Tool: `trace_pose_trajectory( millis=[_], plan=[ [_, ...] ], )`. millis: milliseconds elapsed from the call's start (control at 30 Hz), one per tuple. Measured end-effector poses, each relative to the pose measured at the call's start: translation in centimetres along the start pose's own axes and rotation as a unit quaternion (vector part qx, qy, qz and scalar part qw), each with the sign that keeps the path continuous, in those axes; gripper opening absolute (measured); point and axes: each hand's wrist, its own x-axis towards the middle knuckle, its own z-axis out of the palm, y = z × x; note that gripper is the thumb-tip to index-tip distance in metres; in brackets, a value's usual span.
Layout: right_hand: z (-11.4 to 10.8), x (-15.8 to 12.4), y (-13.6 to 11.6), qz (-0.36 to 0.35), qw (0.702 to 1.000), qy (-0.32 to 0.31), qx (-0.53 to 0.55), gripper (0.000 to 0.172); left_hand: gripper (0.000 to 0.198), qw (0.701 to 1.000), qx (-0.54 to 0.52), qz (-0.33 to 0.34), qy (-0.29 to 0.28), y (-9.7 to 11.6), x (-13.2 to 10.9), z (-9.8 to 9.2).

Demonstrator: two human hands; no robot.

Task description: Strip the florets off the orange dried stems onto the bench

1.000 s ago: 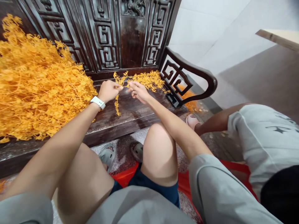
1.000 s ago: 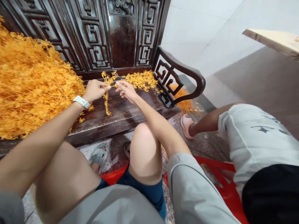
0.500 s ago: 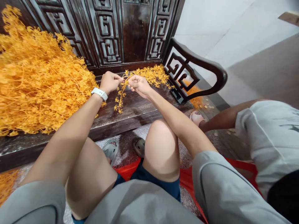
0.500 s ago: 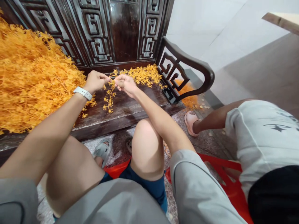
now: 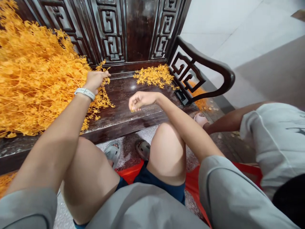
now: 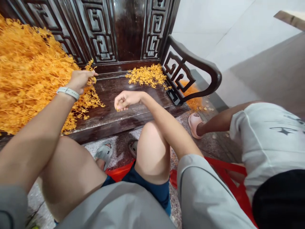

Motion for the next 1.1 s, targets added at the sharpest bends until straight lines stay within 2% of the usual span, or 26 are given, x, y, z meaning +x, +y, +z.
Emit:
trace_pose_trajectory(
  millis=[33,67,100,133,167,200,233,300,467,533,600,800,967,1100],
  plan=[
    [-0.9,-0.4,0.6,-0.015,0.993,0.109,0.037,0.038,0.022,1.0,-0.014,-0.013,-0.003,0.2,-0.1,0.2],
    [-1.9,-0.7,1.3,-0.032,0.967,0.237,0.086,0.034,0.021,0.999,-0.025,-0.021,-0.005,0.5,-0.3,0.5],
    [-2.8,-0.9,1.9,-0.044,0.922,0.358,0.14,0.03,0.02,0.999,-0.036,-0.026,-0.006,0.8,-0.4,0.8],
    [-3.6,-1.0,2.5,-0.049,0.869,0.454,0.191,0.028,0.018,0.998,-0.05,-0.027,-0.008,1.0,-0.6,1.0],
    [-4.2,-1.1,3.0,-0.048,0.821,0.52,0.233,0.026,0.017,0.998,-0.064,-0.026,-0.009,1.3,-0.7,1.3],
    [-4.6,-1.1,3.3,-0.041,0.788,0.557,0.26,0.025,0.016,0.997,-0.076,-0.025,-0.013,1.5,-0.9,1.5],
    [-4.7,-1.1,3.6,-0.031,0.774,0.571,0.272,0.025,0.016,0.996,-0.086,-0.024,-0.017,1.7,-1.1,1.7],
    [-4.5,-0.9,3.6,-0.015,0.786,0.564,0.252,0.024,0.016,0.994,-0.101,-0.024,-0.027,2.0,-1.4,2.0],
    [-2.4,0.2,2.1,-0.031,0.869,0.479,0.12,0.015,0.011,0.991,-0.116,-0.04,-0.051,3.1,-2.7,3.5],
    [-1.6,0.9,1.2,-0.056,0.895,0.434,0.083,0.024,0.012,0.992,-0.112,-0.039,-0.049,3.5,-3.2,4.3],
    [-1.0,1.7,0.5,-0.081,0.908,0.405,0.062,0.035,0.015,0.992,-0.112,-0.03,-0.058,3.8,-3.8,5.0],
    [-0.7,3.4,0.4,-0.132,0.901,0.408,0.068,0.048,0.013,0.988,-0.114,-0.028,-0.104,4.2,-5.2,6.0],
    [-1.0,3.0,0.6,-0.134,0.877,0.455,0.073,0.043,0.019,0.981,-0.13,-0.01,-0.141,4.0,-5.8,6.4],
    [-1.0,2.6,0.5,-0.147,0.877,0.448,0.09,0.044,0.017,0.978,-0.144,-0.01,-0.148,3.9,-6.1,7.0]
  ],
)
